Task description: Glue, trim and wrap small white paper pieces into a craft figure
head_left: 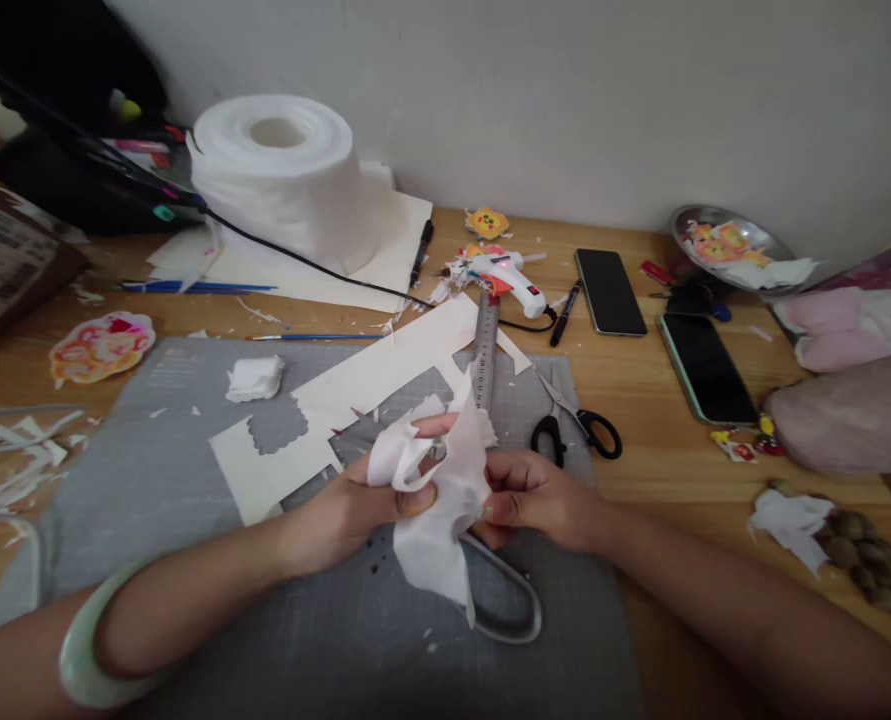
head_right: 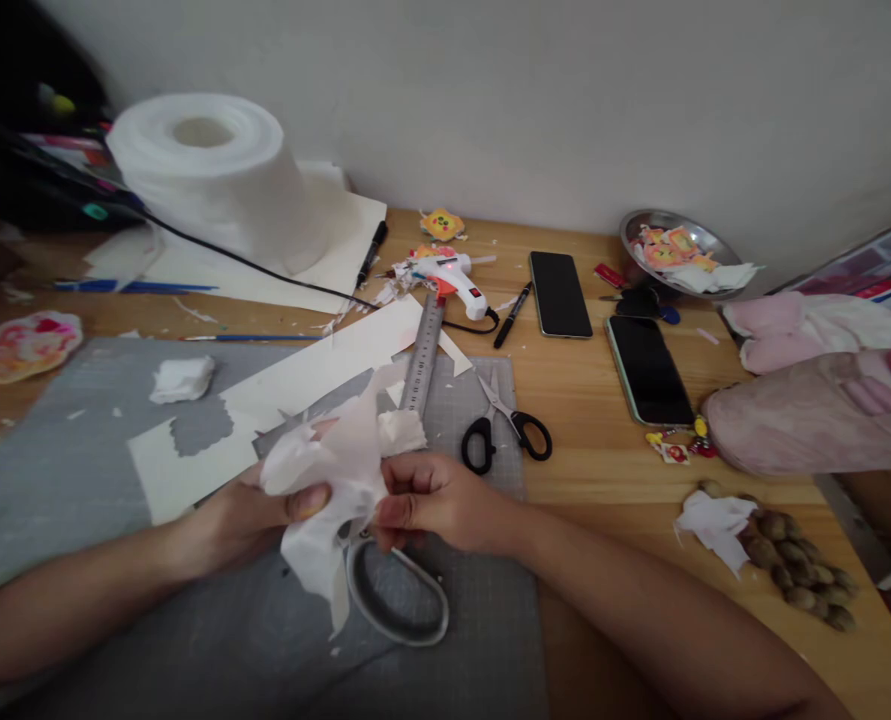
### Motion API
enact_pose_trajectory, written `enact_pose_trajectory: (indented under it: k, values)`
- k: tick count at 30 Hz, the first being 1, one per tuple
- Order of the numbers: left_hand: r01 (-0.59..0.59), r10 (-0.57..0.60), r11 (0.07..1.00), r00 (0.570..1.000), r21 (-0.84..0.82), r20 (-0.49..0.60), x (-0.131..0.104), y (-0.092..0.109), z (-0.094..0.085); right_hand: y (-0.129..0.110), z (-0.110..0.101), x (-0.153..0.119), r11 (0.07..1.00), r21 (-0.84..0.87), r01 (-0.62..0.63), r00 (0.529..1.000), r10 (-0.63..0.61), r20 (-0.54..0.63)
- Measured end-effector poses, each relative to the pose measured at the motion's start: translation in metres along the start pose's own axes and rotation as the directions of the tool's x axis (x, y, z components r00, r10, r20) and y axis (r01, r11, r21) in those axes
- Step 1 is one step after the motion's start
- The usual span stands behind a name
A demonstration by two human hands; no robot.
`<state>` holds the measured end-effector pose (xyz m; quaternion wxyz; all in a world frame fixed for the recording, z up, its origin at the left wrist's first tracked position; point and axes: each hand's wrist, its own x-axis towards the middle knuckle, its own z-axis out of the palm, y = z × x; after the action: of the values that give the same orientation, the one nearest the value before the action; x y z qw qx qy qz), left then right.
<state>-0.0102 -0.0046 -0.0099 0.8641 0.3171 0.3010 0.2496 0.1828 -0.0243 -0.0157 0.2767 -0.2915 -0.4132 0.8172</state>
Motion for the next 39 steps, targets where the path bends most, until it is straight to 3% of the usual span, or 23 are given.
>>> enact_pose_trajectory:
  k: [3, 5, 7, 10, 12, 14, 18, 20, 23, 25, 27, 29, 34, 37, 39]
  values:
    - [-0.027, 0.015, 0.993, 0.995, -0.117, -0.102, 0.004, 0.004, 0.003, -0.001, -0.001, 0.0, 1.0, 0.025, -0.009, 0.999, 0.008, 0.043]
    - [-0.069, 0.021, 0.979, 0.97, -0.19, -0.242, 0.007, 0.01, 0.005, 0.0, 0.0, 0.0, 0.999, 0.035, 0.001, 0.999, -0.003, 0.052]
    - [-0.1, 0.016, 0.972, 0.931, -0.212, -0.365, 0.01, 0.015, 0.008, 0.001, 0.002, 0.001, 0.999, 0.024, 0.021, 1.0, -0.021, -0.001]
    - [-0.161, 0.075, 0.975, 0.891, -0.155, -0.448, 0.012, 0.018, 0.013, 0.002, 0.007, 0.001, 1.0, -0.016, 0.008, 0.988, -0.01, -0.155]
    - [-0.208, 0.127, 0.971, 0.869, -0.12, -0.478, 0.012, 0.016, 0.015, 0.002, 0.009, 0.0, 0.996, -0.087, -0.008, 0.964, -0.015, -0.265]
    - [-0.231, 0.155, 0.968, 0.853, -0.096, -0.498, 0.012, 0.013, 0.016, -0.001, 0.009, -0.003, 0.961, -0.276, -0.003, 0.931, -0.098, -0.351]
    - [-0.219, 0.153, 0.972, 0.861, -0.083, -0.485, 0.012, 0.011, 0.015, -0.007, 0.003, -0.01, 0.692, -0.722, -0.006, 0.856, -0.37, -0.361]
    - [-0.216, 0.149, 0.973, 0.862, -0.084, -0.485, 0.012, 0.011, 0.015, -0.007, 0.0, -0.011, 0.662, -0.749, -0.021, 0.853, -0.379, -0.358]
    - [-0.211, 0.144, 0.974, 0.862, -0.086, -0.486, 0.012, 0.012, 0.016, -0.005, -0.004, -0.008, 0.751, -0.659, -0.025, 0.874, -0.303, -0.379]
    - [-0.216, 0.147, 0.973, 0.855, -0.084, -0.497, 0.012, 0.011, 0.017, -0.005, -0.006, -0.007, 0.759, -0.651, -0.026, 0.879, -0.293, -0.377]
    - [-0.219, 0.145, 0.972, 0.842, -0.083, -0.519, 0.012, 0.011, 0.018, -0.007, -0.006, -0.007, 0.692, -0.721, -0.026, 0.89, -0.312, -0.331]
    - [-0.207, 0.134, 0.975, 0.839, -0.081, -0.527, 0.013, 0.01, 0.017, -0.011, -0.006, -0.008, 0.562, -0.827, -0.021, 0.901, -0.348, -0.259]
    - [-0.224, 0.179, 0.973, 0.875, -0.048, -0.451, 0.013, 0.008, 0.014, -0.019, -0.011, -0.005, 0.219, -0.975, 0.034, 0.843, -0.531, -0.09]
    - [-0.225, 0.182, 0.973, 0.888, -0.053, -0.423, 0.013, 0.007, 0.012, -0.018, -0.015, -0.001, 0.117, -0.993, 0.011, 0.895, -0.444, -0.042]
    - [-0.223, 0.177, 0.973, 0.878, -0.053, -0.444, 0.013, 0.006, 0.012, -0.017, -0.016, 0.001, 0.105, -0.995, -0.003, 0.914, -0.403, -0.045]
